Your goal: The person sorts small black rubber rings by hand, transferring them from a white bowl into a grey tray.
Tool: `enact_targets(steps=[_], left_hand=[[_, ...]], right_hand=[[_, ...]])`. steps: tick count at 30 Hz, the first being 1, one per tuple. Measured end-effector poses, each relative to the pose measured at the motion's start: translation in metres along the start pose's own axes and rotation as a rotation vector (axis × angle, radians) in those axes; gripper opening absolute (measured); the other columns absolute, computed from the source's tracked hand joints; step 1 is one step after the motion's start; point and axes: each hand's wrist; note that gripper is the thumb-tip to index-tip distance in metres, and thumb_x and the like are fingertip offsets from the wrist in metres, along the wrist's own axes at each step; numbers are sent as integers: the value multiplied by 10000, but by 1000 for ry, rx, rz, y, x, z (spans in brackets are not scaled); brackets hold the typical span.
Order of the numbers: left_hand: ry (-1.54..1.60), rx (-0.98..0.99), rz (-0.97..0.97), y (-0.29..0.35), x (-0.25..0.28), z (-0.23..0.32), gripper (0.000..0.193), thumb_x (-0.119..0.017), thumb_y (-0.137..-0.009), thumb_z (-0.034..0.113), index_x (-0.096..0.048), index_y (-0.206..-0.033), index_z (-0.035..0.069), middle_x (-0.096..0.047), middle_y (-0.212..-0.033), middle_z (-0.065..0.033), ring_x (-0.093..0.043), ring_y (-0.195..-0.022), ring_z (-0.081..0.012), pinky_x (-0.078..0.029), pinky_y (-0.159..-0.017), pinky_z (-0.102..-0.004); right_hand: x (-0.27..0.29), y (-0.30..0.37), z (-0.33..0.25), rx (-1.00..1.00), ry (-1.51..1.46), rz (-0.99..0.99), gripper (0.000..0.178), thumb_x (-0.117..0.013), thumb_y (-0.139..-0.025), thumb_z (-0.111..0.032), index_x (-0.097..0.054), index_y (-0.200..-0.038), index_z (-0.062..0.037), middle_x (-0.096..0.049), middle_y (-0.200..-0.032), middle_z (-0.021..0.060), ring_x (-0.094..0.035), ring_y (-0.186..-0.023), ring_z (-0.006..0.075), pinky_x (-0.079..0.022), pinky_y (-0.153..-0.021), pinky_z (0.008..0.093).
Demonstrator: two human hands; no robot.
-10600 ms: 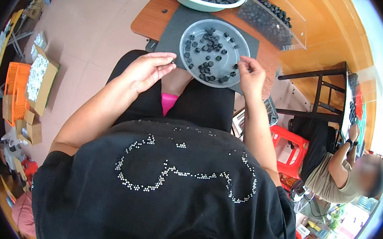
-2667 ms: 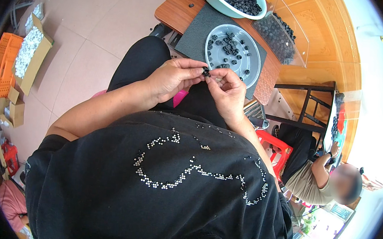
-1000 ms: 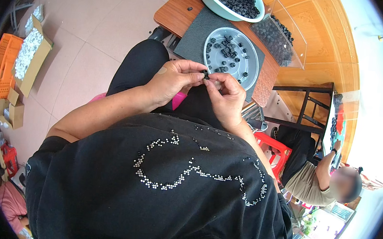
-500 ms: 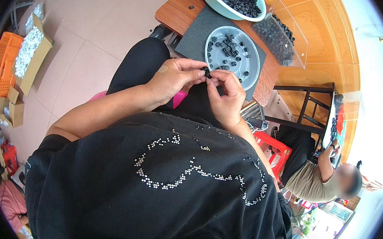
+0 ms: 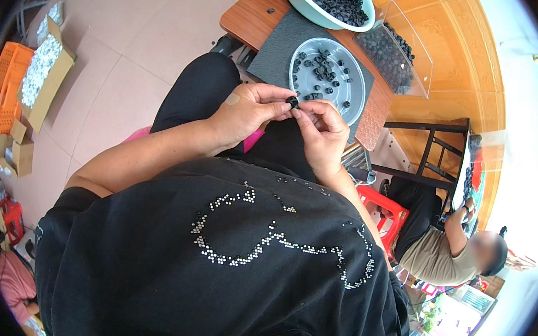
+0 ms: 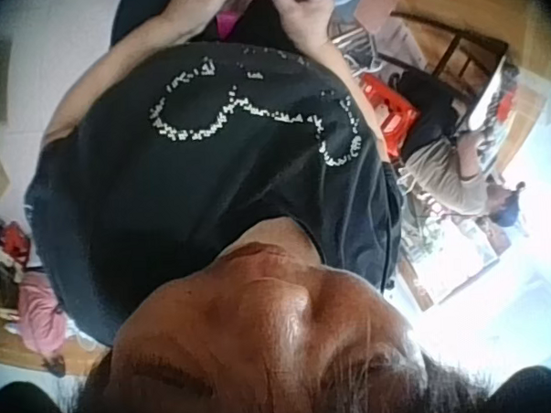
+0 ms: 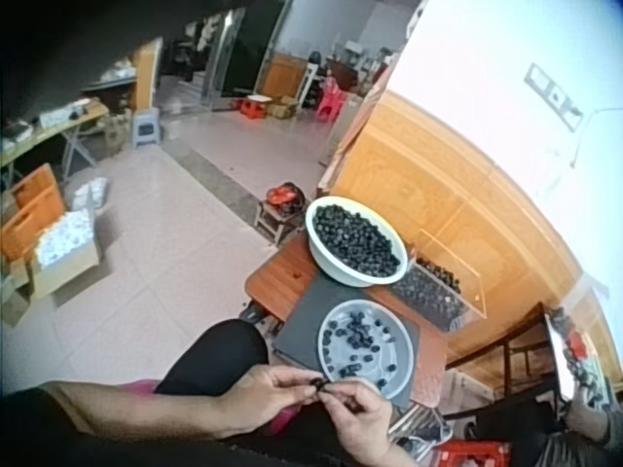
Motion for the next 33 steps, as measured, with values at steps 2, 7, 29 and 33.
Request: enact_targets(steps=[2, 7, 29, 33], left_hand=[[-27, 3, 5, 1, -1, 3, 285, -573, -920, 113, -571, -1176, -13, -662, -995, -84, -643, -891, -122, -527, -818, -242], [-88, -29, 13, 2, -2, 3, 288, -574, -919, 112, -571, -1180, -10, -663, -990, -78, -643, -884, -115, -528, -804, -236], [-308, -194, 9, 2, -3, -7, 199, -544, -912, 38, -613, -1091, -17, -668, -952, -72, -628, -835, -94, -517, -757, -239], [-308, -229, 56, 1, -3, -14, 217, -541, -908, 15, -596, -1117, -2, -670, -945, -71, -633, -845, -98, -522, -759, -238]], right_hand=[[1, 1, 0, -32, -6, -10, 138, -683, -774, 68, -649, -889, -1, -595, -824, 34, -547, -704, 70, -436, -600, 193], [1, 2, 1, -49, 56, -22, 131, -689, -779, 55, -650, -888, -7, -594, -818, 27, -541, -710, 63, -428, -598, 190], [9, -5, 7, -527, -331, -160, 166, -700, -825, -76, -660, -974, -16, -667, -792, 28, -581, -698, 55, -441, -594, 195], [9, -6, 5, -598, -377, -185, 154, -698, -822, -73, -665, -962, -19, -664, -803, 16, -573, -688, 59, -430, -596, 204]])
Point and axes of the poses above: each hand's wrist, its own y-axis away from the middle knuckle, its own x-axis out of the back of the hand, z = x × y
